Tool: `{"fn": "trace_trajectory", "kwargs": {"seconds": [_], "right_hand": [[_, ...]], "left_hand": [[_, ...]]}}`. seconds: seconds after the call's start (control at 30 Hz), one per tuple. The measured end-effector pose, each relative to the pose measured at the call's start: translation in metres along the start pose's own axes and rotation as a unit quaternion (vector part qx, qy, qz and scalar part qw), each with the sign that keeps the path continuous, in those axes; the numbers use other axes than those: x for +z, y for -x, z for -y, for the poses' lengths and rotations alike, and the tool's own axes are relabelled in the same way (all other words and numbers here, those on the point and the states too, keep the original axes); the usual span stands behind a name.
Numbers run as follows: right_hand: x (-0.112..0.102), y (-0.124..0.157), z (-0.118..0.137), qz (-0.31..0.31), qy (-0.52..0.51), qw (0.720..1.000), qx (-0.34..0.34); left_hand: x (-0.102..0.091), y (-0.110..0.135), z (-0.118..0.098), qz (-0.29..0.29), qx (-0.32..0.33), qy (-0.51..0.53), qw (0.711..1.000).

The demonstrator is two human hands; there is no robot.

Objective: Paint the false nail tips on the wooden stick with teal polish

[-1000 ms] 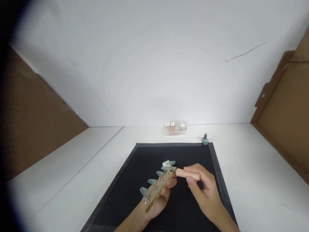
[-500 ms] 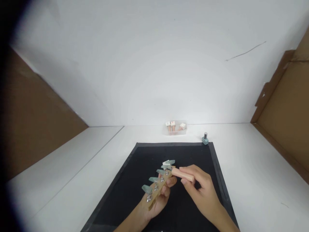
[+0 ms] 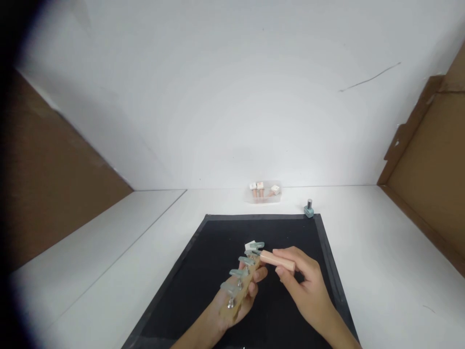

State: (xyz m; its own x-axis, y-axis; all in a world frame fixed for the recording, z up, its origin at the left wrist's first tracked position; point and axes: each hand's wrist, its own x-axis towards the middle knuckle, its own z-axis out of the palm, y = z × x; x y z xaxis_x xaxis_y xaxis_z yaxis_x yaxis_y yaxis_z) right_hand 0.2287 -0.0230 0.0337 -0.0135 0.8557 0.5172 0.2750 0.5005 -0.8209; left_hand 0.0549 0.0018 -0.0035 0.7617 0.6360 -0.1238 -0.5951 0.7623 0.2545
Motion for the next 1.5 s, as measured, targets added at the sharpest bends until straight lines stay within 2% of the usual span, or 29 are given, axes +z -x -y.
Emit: {"fn": "trace_trajectory", "kwargs": {"seconds": [0.23, 0.67, 0.9, 1.07, 1.27, 1.5], "right_hand": [[0.000, -0.001, 0.002, 0.016, 0.015, 1.000, -0.002], [0.002, 0.000, 0.006, -0.037, 0.001, 0.999, 0.016], [0.000, -0.001, 0.003, 0.007, -0.003, 1.000, -0.004], [0.003, -0.001, 0.005, -0.037, -0.011, 0.999, 0.024], [0.006, 0.000, 0.007, -0.075, -0.066, 0.993, 0.059], [0.009, 0.005, 0.001, -0.079, -0.168, 0.975, 0.124]], "left_hand": [[-0.010, -0.002, 0.001, 0.011, 0.009, -0.038, 0.999], [-0.003, 0.003, -0.002, -0.009, 0.016, -0.034, 0.999], [-0.003, 0.001, -0.001, -0.010, 0.005, -0.045, 0.999], [0.000, 0.004, -0.001, -0.013, 0.022, -0.040, 0.999], [0.003, 0.007, -0.002, 0.001, 0.009, -0.019, 1.000], [0.001, 0.008, -0.001, -0.001, 0.010, -0.019, 1.000]]}}
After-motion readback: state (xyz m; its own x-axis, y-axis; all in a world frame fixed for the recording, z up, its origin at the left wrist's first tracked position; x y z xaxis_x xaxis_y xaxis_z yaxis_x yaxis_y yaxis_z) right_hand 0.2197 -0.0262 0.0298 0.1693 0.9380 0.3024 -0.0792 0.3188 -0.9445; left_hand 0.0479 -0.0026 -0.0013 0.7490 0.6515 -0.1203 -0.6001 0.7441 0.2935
